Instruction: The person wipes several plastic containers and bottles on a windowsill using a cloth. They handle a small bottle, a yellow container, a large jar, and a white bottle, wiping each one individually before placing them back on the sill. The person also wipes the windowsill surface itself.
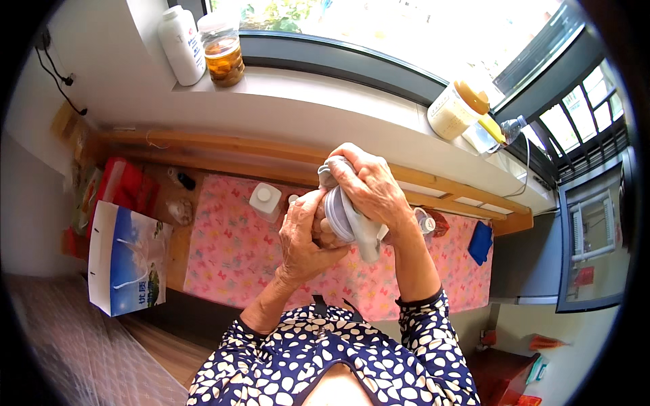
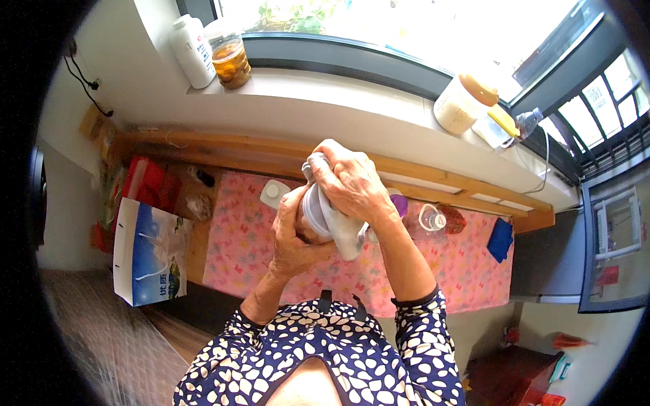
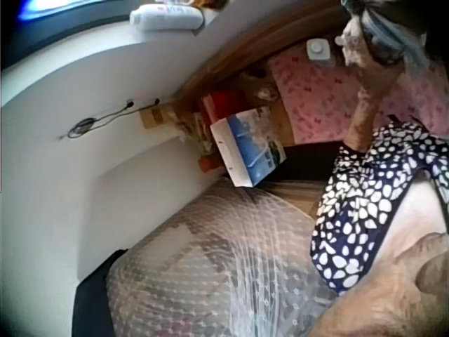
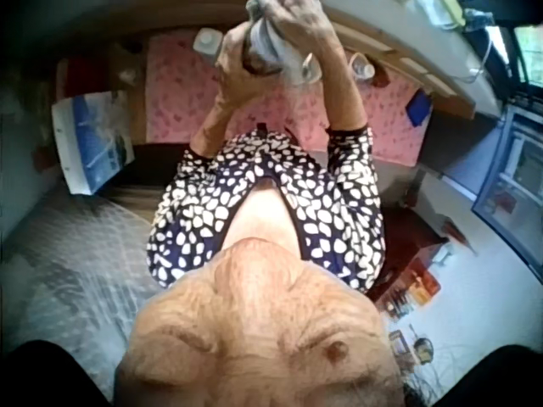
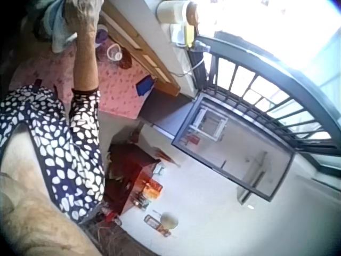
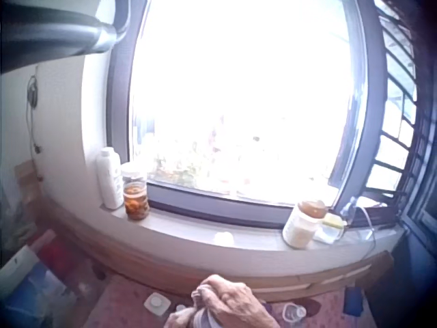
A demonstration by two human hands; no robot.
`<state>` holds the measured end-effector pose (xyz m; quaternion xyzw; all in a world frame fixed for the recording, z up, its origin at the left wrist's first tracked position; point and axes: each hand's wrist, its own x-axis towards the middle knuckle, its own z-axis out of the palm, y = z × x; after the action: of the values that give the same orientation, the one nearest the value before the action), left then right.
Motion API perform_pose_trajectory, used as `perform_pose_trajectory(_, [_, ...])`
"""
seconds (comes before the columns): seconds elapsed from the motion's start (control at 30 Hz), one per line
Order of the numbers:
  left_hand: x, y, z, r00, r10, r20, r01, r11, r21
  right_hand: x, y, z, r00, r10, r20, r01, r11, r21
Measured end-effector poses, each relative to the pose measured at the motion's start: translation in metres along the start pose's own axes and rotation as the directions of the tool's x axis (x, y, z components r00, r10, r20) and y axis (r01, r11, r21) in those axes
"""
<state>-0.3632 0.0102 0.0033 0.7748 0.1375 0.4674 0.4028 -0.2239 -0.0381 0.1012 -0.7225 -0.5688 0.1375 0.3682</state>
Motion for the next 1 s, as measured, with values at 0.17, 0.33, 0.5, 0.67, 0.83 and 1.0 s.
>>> perform_pose_trajectory(0.17, [0.003,0.01,0.0,1.0,-0.001,-0.014,0.002,0.998,0.068,-0.021,0.003,0.014,0.967,-0.09,-0.238,0.098,0.995,0.021])
perform_pose_trajectory(0.33, [-0.005,0.004,0.004,1.0,-0.011,0.008,0.011,0.999,0.05,-0.056,-0.019,0.014,0.878,-0.433,-0.203,0.373,0.886,-0.276])
perform_pose_trajectory(0.5, [-0.01,-0.003,0.014,0.995,0.066,0.075,-0.085,0.953,0.29,-0.071,-0.025,0.013,0.833,-0.548,-0.071,0.462,0.762,-0.454])
perform_pose_trajectory(0.67, [-0.005,0.01,0.018,0.988,0.121,0.096,-0.139,0.97,0.201,-0.046,-0.025,-0.007,0.903,-0.415,-0.115,0.352,0.865,-0.357])
perform_pose_trajectory(0.83, [-0.001,0.019,0.019,0.992,-0.017,0.122,0.01,0.998,0.058,-0.022,0.007,-0.019,0.982,-0.135,-0.136,0.143,0.988,0.057])
perform_pose_trajectory(1.0, [-0.004,0.026,0.02,0.95,-0.25,0.188,0.289,0.931,-0.222,-0.022,0.036,-0.014,0.969,0.228,-0.095,-0.117,0.764,0.634])
